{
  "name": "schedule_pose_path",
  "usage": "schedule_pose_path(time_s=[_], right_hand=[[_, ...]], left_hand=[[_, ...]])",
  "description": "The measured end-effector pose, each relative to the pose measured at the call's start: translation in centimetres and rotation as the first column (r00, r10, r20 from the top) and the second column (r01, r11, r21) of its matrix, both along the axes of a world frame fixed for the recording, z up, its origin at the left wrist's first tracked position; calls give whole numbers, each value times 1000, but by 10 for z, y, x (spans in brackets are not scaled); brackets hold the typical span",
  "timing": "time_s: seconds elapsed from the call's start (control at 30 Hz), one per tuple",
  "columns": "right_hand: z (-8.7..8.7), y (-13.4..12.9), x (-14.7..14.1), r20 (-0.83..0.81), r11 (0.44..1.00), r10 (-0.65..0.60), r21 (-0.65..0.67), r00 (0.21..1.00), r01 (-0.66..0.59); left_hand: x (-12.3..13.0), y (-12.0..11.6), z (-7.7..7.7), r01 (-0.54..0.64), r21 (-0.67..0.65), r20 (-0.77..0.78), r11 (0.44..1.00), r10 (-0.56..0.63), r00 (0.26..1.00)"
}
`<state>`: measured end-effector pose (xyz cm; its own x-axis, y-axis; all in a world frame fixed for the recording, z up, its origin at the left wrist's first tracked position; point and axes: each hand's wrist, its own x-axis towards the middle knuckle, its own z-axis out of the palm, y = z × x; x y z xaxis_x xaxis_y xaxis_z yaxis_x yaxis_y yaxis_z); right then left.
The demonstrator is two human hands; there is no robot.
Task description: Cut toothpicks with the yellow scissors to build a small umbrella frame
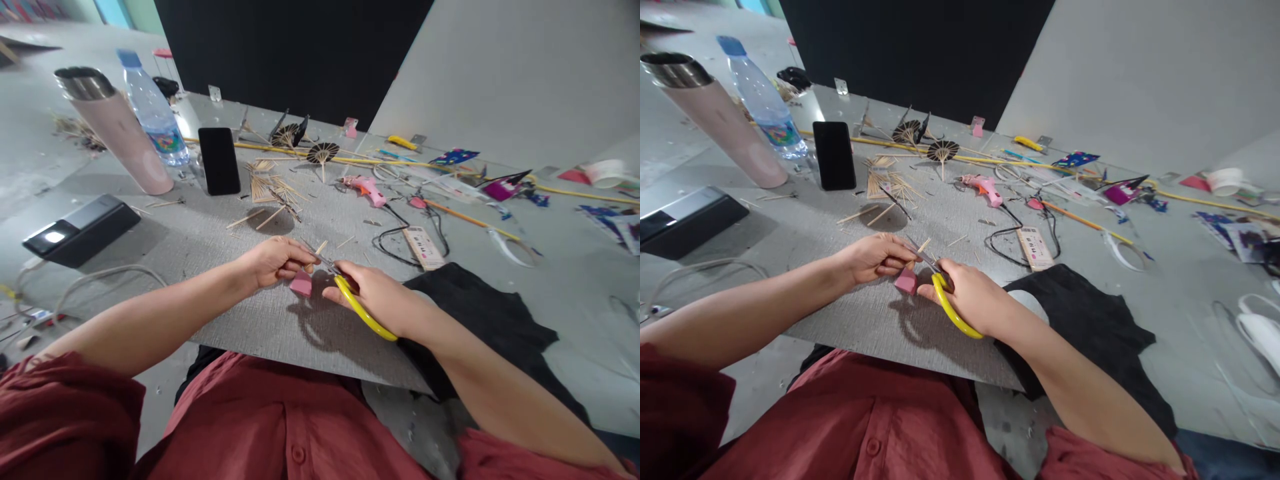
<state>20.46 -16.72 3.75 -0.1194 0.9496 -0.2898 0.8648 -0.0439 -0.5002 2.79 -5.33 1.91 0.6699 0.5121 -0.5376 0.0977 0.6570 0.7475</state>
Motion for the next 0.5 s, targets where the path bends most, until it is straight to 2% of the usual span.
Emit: schedule_pose_path(time_s=[0.27, 0.5], right_hand=[[6, -1, -1, 10, 1000, 21, 22, 1000, -21], [1, -1, -4, 40, 999, 15, 35, 999, -16]], left_hand=[[0, -1, -2, 5, 82, -7, 997, -5, 1000], [0, 1, -5, 20, 39, -15, 999, -19, 1000]])
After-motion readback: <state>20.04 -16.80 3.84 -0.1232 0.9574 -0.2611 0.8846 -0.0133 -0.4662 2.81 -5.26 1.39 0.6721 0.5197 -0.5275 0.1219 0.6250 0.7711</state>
